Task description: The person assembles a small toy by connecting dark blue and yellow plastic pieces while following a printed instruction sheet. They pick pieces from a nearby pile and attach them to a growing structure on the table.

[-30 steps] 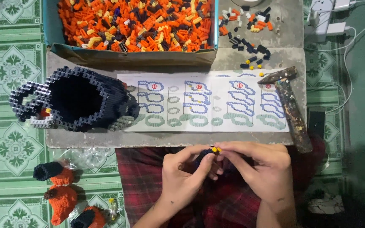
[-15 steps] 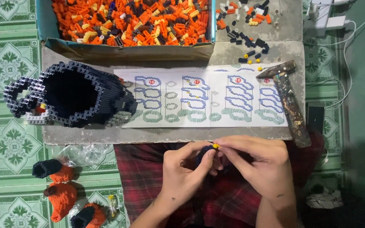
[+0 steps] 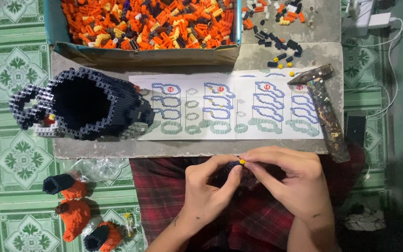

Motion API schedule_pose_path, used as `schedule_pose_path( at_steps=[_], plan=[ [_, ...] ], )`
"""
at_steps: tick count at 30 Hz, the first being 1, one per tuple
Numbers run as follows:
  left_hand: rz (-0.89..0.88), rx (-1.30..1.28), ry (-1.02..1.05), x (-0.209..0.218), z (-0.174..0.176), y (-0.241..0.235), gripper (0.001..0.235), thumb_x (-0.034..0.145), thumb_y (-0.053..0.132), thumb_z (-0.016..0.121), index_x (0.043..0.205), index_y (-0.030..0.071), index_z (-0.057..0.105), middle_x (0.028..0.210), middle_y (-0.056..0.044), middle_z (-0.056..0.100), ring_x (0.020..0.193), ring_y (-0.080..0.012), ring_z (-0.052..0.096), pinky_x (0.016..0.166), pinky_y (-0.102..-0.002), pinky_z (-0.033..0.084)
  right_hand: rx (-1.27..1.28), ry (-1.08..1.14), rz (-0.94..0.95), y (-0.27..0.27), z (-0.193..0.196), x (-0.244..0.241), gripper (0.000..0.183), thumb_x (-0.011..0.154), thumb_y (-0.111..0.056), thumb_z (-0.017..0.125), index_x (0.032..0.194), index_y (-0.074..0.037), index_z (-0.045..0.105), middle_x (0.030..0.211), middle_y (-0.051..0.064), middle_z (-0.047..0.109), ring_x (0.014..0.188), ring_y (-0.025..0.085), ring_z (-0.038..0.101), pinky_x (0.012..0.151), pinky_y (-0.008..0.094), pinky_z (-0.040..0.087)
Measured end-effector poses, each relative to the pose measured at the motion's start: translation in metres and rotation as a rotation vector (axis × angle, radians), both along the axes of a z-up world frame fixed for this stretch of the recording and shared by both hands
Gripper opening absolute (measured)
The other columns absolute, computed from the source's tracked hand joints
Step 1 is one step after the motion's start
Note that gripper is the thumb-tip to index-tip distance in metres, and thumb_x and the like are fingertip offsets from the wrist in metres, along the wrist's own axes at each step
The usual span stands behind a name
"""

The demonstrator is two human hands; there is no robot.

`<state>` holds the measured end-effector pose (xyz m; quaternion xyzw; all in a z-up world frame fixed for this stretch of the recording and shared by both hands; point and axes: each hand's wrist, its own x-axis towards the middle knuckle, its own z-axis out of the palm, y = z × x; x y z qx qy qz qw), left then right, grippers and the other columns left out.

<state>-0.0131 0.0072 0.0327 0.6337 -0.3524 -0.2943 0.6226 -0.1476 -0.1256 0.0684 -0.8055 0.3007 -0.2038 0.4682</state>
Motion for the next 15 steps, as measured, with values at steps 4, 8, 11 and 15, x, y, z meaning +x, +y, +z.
schedule_pose_path(
  at_steps=[4,8,11,15],
  plan=[
    [0.007,0.054,-0.124,0.003,-0.003,-0.001,0.020,0.088,0.004,0.080,0.108,-0.001,0.083,0.089,-0.007,0.089,0.063,-0.0142,0.069,0.063,-0.024,0.054,-0.004,-0.014,0.006,-0.003,-0.002,0.001,0.023,0.077,0.008,0.088,0.098,0.000,0.085,0.100,0.006,0.090,0.077,0.013,0.083,0.070,0.023,0.065],
    [-0.008,0.077,-0.132,0.007,-0.004,-0.003,0.020,0.088,0.004,0.081,0.108,-0.001,0.084,0.094,-0.010,0.090,0.065,-0.0151,0.072,0.062,-0.025,0.056,0.019,-0.010,0.040,-0.009,-0.003,0.003,0.022,0.075,0.007,0.088,0.096,0.000,0.085,0.100,0.006,0.090,0.079,0.013,0.083,0.073,0.023,0.065],
    [-0.037,0.057,-0.108,0.011,-0.006,-0.005,0.020,0.089,0.001,0.080,0.109,-0.002,0.083,0.097,-0.010,0.088,0.073,-0.0182,0.074,0.069,-0.028,0.058,0.027,-0.003,0.051,-0.013,-0.004,0.005,0.026,0.076,0.007,0.087,0.101,0.000,0.085,0.105,0.006,0.091,0.084,0.014,0.085,0.077,0.023,0.066],
    [-0.035,0.067,-0.005,0.014,-0.013,-0.005,0.024,0.090,0.000,0.082,0.114,0.001,0.086,0.103,-0.007,0.081,0.080,-0.0146,0.068,0.072,-0.025,0.055,-0.031,-0.018,0.058,-0.017,-0.002,0.008,0.028,0.079,0.006,0.086,0.107,0.003,0.083,0.122,0.013,0.086,0.101,0.021,0.085,0.091,0.029,0.067]
  ],
)
